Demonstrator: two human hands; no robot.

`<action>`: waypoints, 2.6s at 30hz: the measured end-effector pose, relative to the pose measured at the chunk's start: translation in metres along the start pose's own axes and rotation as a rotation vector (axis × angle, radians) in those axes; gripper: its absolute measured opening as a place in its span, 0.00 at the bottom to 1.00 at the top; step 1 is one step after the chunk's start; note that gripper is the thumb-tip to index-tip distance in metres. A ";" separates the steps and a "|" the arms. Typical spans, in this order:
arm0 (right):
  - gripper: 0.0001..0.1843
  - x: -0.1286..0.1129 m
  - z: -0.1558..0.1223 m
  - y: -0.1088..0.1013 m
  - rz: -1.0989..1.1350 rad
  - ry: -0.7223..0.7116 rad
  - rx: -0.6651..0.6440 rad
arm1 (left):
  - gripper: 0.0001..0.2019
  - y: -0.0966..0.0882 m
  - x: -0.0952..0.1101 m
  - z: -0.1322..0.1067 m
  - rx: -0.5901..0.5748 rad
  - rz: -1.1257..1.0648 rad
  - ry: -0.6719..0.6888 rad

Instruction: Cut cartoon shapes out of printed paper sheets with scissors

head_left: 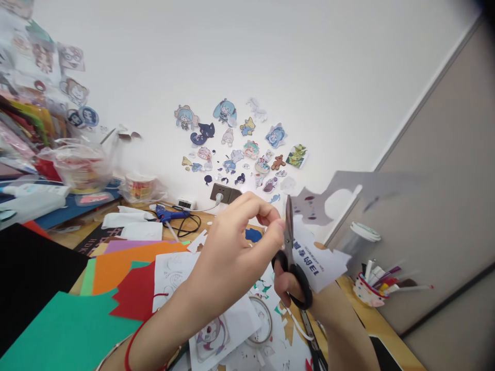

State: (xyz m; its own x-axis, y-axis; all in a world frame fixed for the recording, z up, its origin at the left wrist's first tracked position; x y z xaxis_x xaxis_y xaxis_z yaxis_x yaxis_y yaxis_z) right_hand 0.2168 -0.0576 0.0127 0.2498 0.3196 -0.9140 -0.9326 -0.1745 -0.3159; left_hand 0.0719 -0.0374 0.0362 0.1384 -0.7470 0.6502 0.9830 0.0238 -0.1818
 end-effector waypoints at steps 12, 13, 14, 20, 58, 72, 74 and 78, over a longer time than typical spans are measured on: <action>0.25 0.010 0.001 -0.008 0.194 -0.158 -0.086 | 0.07 -0.006 -0.009 0.006 -0.191 0.037 -0.057; 0.22 0.009 0.000 -0.008 0.224 -0.164 -0.045 | 0.07 -0.006 -0.009 0.005 -0.236 0.049 -0.044; 0.17 0.008 0.000 -0.009 0.258 -0.171 0.009 | 0.07 -0.006 -0.009 0.005 -0.284 0.066 -0.037; 0.11 0.000 -0.002 -0.013 0.403 -0.249 0.239 | 0.08 0.002 -0.008 -0.001 -0.509 0.150 -0.014; 0.10 0.000 0.000 0.005 0.508 -0.343 0.699 | 0.07 0.009 -0.008 0.005 -0.287 0.028 0.016; 0.23 0.007 -0.002 0.007 0.160 -0.081 -0.046 | 0.06 0.011 -0.013 0.007 -0.163 -0.296 -0.229; 0.23 0.006 -0.002 0.013 0.128 -0.074 -0.117 | 0.06 0.012 -0.013 0.006 -0.163 -0.345 -0.275; 0.21 0.004 0.000 0.021 0.133 -0.045 -0.168 | 0.08 0.013 -0.011 0.003 -0.193 -0.333 -0.293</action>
State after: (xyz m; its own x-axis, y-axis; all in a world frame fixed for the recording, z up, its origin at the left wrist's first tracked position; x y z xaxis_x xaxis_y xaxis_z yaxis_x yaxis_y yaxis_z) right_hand 0.1980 -0.0602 0.0018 0.1118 0.3236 -0.9396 -0.8992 -0.3696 -0.2343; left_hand 0.0839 -0.0270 0.0290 -0.1246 -0.4743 0.8715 0.9433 -0.3290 -0.0442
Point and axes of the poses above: each hand's wrist, its own z-axis towards the middle knuckle, its own y-axis out of the palm, x = y × z, the point moved 2 cm from there along z, towards the middle knuckle, and after that the axes turned 6 degrees about z, right-handed, at the moved point
